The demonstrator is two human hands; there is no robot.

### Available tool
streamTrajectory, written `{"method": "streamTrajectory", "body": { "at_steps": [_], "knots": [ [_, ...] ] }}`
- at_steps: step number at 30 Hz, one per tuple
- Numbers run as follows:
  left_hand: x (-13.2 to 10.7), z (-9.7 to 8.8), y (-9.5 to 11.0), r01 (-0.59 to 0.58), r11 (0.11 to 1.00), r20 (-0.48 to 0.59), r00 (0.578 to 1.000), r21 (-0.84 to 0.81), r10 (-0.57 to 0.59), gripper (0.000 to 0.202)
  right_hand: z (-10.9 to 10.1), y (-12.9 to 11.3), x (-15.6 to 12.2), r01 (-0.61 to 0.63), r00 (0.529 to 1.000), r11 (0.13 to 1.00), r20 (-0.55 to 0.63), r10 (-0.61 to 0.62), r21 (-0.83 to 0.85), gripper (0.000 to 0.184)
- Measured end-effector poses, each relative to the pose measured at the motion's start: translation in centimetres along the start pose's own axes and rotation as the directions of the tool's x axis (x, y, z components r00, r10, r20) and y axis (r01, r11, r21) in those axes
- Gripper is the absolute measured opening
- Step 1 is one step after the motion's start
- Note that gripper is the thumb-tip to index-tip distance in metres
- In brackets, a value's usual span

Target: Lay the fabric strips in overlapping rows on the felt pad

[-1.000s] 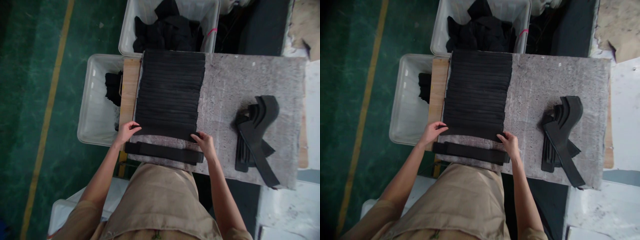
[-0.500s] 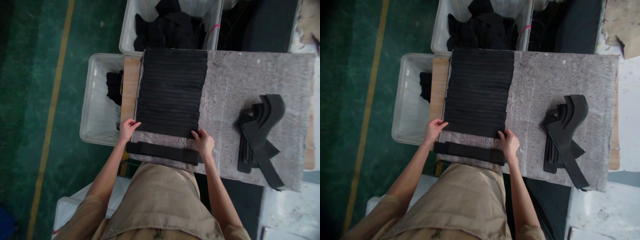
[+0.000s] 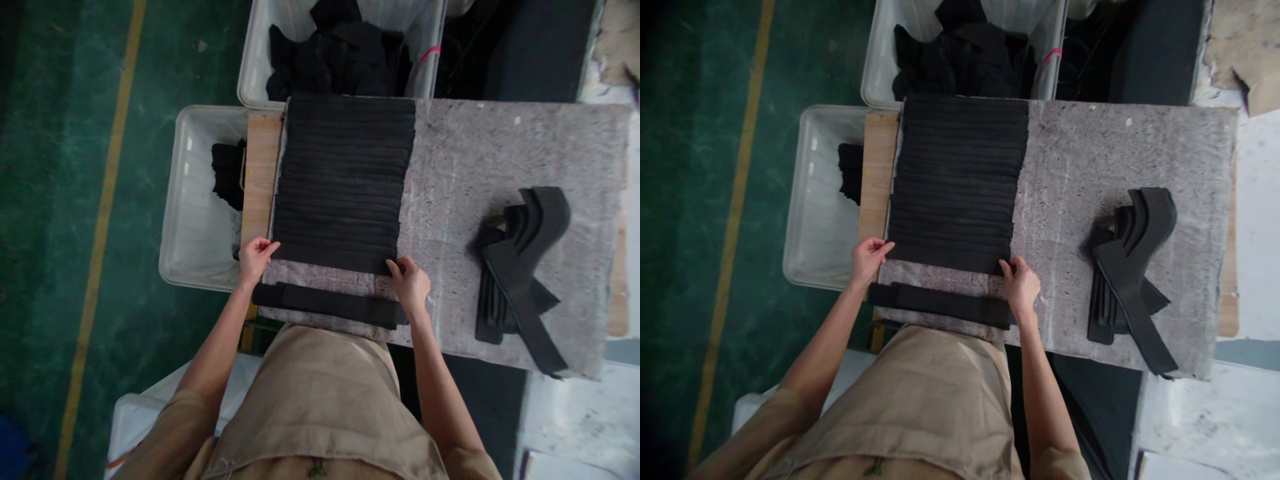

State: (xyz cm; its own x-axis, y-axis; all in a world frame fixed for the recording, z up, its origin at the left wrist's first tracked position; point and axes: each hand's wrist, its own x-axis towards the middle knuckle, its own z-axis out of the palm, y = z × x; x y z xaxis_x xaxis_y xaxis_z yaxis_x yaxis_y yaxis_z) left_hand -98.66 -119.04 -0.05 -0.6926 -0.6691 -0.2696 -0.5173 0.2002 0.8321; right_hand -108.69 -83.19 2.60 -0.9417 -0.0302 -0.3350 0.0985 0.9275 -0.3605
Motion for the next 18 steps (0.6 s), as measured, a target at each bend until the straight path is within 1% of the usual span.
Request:
{"method": "streamTrajectory", "body": {
  "at_steps": [3, 7, 12, 18],
  "knots": [
    [0.0, 0.0, -0.2, -0.007, 1.000, 0.006, 1.000, 0.010, 0.007, 0.028, 0.0, -0.1, 0.0, -0.009, 1.000, 1.000, 0.002, 0.009, 0.000, 0.037],
    [0.1, 0.0, -0.4, -0.018, 1.000, 0.011, 1.000, 0.010, 0.018, 0.028, -0.2, -0.5, 0.0, -0.025, 1.000, 0.999, 0.007, 0.025, -0.041, 0.037],
    [0.1, 0.0, -0.6, -0.074, 0.996, -0.001, 0.997, 0.053, 0.074, 0.028, -0.3, -1.0, 0.1, -0.048, 0.999, 0.995, 0.004, 0.049, -0.089, 0.036],
    [0.1, 0.0, -1.1, -0.110, 0.991, -0.008, 0.994, 0.077, 0.111, 0.028, 0.1, -1.3, -0.3, -0.095, 0.995, 0.990, -0.020, 0.093, -0.106, 0.031]
  ]
}}
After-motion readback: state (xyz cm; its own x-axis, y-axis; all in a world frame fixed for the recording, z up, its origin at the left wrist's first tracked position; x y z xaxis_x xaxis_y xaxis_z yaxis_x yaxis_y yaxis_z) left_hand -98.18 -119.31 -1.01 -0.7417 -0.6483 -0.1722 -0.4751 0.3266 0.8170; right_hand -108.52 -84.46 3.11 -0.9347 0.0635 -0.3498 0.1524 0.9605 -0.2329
